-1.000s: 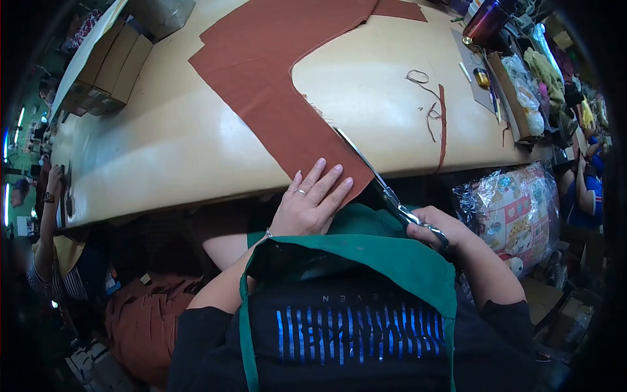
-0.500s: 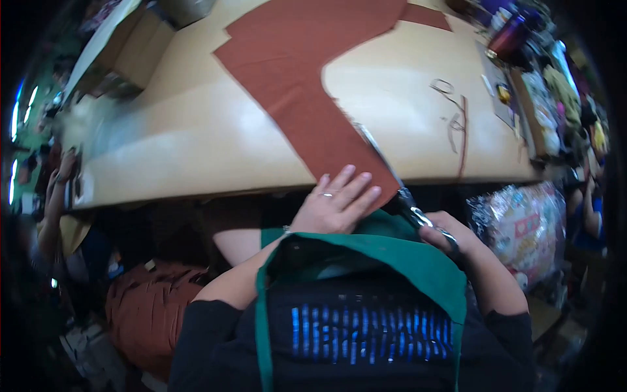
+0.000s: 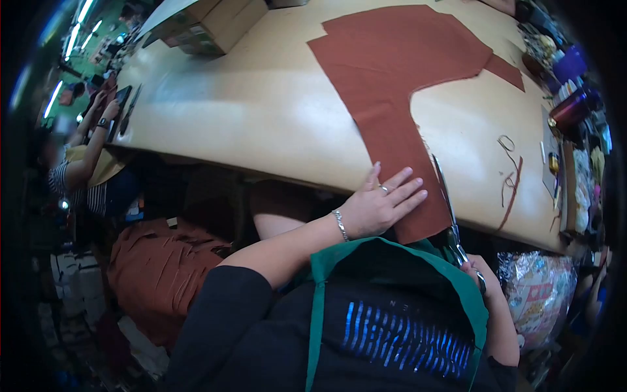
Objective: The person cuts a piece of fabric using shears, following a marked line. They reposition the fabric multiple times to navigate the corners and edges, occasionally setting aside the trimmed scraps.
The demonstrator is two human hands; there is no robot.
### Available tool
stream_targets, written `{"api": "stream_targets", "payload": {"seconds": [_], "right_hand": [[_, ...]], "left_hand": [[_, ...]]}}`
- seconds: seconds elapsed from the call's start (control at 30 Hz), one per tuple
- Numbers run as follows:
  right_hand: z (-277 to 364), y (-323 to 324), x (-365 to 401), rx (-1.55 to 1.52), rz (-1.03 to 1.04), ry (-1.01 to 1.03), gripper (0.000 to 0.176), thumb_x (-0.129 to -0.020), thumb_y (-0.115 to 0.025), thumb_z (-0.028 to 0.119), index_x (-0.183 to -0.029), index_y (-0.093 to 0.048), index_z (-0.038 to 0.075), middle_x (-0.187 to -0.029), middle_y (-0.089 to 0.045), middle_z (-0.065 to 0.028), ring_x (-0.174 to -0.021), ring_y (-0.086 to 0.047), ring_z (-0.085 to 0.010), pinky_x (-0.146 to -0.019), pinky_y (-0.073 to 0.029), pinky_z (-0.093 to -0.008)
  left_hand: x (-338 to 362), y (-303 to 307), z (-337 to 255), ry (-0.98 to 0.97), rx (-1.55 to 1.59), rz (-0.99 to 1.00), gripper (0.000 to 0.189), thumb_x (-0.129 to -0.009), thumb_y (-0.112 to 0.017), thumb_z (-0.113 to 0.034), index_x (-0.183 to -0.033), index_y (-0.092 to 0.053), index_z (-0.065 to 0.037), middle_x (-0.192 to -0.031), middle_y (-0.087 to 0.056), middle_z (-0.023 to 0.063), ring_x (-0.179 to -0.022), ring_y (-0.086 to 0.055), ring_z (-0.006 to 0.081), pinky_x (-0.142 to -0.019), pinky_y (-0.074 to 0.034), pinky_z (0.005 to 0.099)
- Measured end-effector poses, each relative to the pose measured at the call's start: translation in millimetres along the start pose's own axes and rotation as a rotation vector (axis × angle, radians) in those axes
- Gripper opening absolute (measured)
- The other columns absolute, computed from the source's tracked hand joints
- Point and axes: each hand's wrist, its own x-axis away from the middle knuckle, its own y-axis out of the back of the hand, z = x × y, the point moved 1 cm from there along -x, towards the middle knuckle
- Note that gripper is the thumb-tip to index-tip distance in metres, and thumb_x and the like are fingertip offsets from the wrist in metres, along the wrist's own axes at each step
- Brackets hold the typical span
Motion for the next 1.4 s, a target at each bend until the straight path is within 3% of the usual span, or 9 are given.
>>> {"api": "stream_targets", "payload": {"seconds": [0.2, 0.43, 1.03, 1.4], "right_hand": [[-5.4, 1.3, 1.7, 0.006, -0.041, -0.019, 0.053, -0.079, -0.05, 0.06, -0.065, -0.046, 0.009, -0.058, -0.045, 0.0049, -0.055, -0.04, -0.004, -0.047, -0.034, -0.022], [4.1, -2.8, 3.6, 0.043, -0.116, 0.03, 0.053, -0.079, -0.05, 0.06, -0.067, -0.048, 0.008, -0.059, -0.048, 0.0043, -0.056, -0.043, -0.0037, -0.048, -0.036, -0.0221], [1.2, -3.0, 1.1, -0.005, -0.082, -0.013, 0.054, -0.076, -0.052, 0.062, -0.068, -0.048, 0.008, -0.059, -0.047, 0.0054, -0.055, -0.043, -0.0028, -0.047, -0.035, -0.0214], [-8.0, -1.2, -1.1, 0.002, 0.013, 0.0, 0.041, -0.083, -0.052, 0.044, -0.069, -0.046, 0.006, -0.063, -0.046, 0.0043, -0.062, -0.04, -0.0044, -0.052, -0.036, -0.0224]], "left_hand": [[-4.2, -6.2, 2.0, -0.051, 0.022, -0.063, 0.041, -0.077, -0.049, -0.014, -0.118, -0.051, -0.012, -0.126, -0.046, 0.0063, -0.123, -0.039, 0.0224, -0.091, -0.036, 0.0519], [-2.1, -11.0, 2.0, -0.033, 0.04, -0.077, 0.037, -0.079, -0.046, -0.017, -0.116, -0.052, -0.012, -0.127, -0.046, 0.0064, -0.123, -0.038, 0.0222, -0.094, -0.035, 0.0492], [-2.9, -8.6, -0.6, -0.007, 0.056, -0.126, 0.038, -0.076, -0.05, -0.013, -0.113, -0.054, -0.012, -0.125, -0.048, 0.0052, -0.121, -0.042, 0.0199, -0.093, -0.037, 0.0436], [-3.6, -8.8, -1.1, -0.012, 0.077, -0.126, 0.05, -0.069, -0.05, -0.005, -0.118, -0.052, -0.013, -0.126, -0.047, 0.0034, -0.12, -0.042, 0.0191, -0.097, -0.032, 0.0395]]}}
